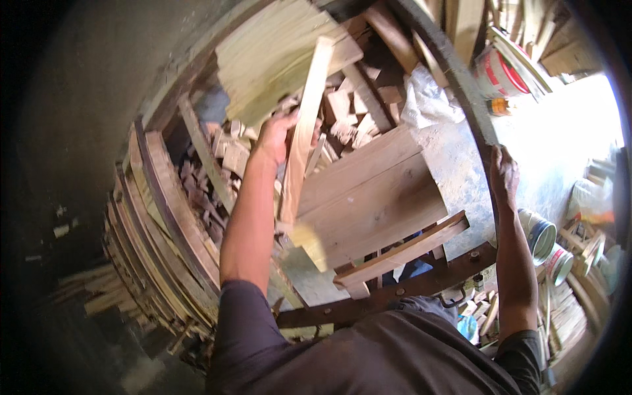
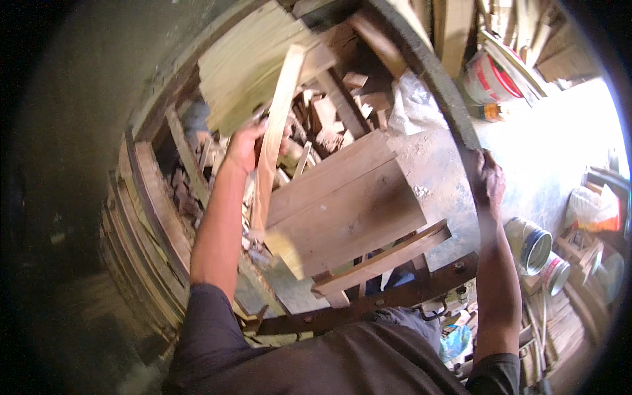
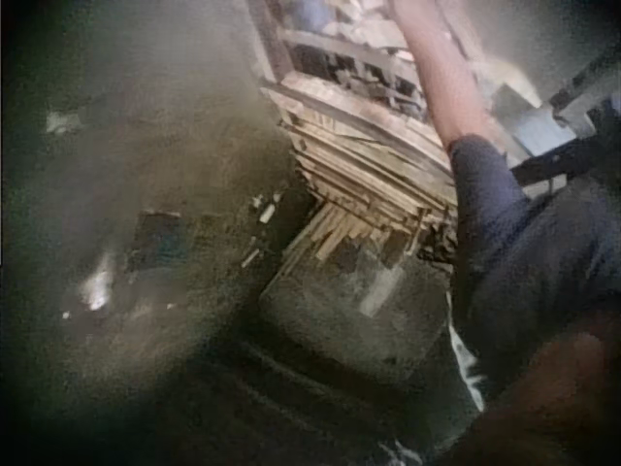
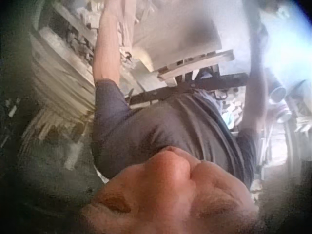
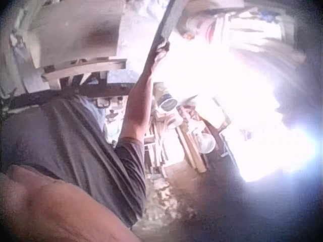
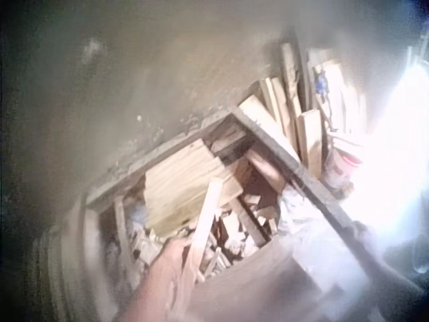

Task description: The person picks up wooden planks from a pile on the floor and places them onto a metal rack. They handle the planks one by one, arranging them on the rack.

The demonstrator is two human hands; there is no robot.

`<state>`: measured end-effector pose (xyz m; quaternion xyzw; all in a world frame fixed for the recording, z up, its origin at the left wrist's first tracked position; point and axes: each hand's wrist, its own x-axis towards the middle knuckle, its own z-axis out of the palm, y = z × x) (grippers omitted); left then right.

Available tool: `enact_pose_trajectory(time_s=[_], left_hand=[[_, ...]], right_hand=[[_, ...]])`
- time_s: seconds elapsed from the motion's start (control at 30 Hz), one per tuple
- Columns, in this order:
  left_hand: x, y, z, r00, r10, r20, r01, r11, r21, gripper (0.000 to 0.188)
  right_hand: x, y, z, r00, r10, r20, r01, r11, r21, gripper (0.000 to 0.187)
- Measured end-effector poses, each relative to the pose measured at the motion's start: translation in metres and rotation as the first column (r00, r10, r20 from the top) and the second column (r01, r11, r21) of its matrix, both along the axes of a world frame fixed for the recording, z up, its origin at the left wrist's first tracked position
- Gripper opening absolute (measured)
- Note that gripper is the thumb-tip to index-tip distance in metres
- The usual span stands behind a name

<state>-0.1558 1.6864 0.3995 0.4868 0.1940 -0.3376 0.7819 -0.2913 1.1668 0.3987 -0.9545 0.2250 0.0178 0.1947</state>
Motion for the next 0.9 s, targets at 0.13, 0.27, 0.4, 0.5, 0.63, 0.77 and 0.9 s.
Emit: enact_pose_trajectory(time_s=[0.13, 0.27, 0.4, 0.5, 0.63, 0.77, 0.9], left_hand=[[0.018, 0.014, -0.001, 0.985, -0.167, 0.046, 0.164, 0.985, 0.062, 0.040], [0.025, 0.029, 0.010, 0.960, -0.263, 0.096, 0.248, 0.958, 0.141, 0.042], [0.036, 0.043, 0.003, 0.952, -0.306, 0.020, 0.302, 0.945, 0.125, 0.042], [0.039, 0.043, 0.001, 0.948, -0.317, 0.014, 0.299, 0.907, 0.296, 0.043], [0.040, 0.047, -0.024, 0.873, -0.465, 0.148, 0.321, 0.776, 0.543, 0.046], [0.044, 0.039, -0.032, 0.884, -0.459, 0.092, 0.313, 0.725, 0.613, 0.050], [0.018, 0.007, -0.010, 0.837, -0.533, 0.128, 0.127, 0.415, 0.901, 0.048]], right_hand=[[-0.003, 0.002, -0.007, 0.999, 0.007, 0.040, -0.009, 0.998, 0.061, 0.042], [-0.003, -0.006, -0.012, 0.994, 0.104, 0.021, -0.105, 0.994, 0.007, 0.050], [-0.005, -0.011, -0.017, 0.997, 0.072, 0.010, -0.071, 0.996, -0.053, 0.055], [-0.001, 0.004, -0.008, 1.000, -0.006, 0.014, 0.006, 1.000, -0.011, 0.054], [0.001, 0.013, -0.003, 0.997, 0.060, 0.052, -0.058, 0.998, -0.031, 0.053], [-0.002, -0.001, -0.014, 0.994, 0.064, 0.091, -0.061, 0.998, -0.030, 0.053], [-0.003, -0.007, -0.019, 0.993, 0.081, 0.083, -0.073, 0.993, -0.088, 0.053]])
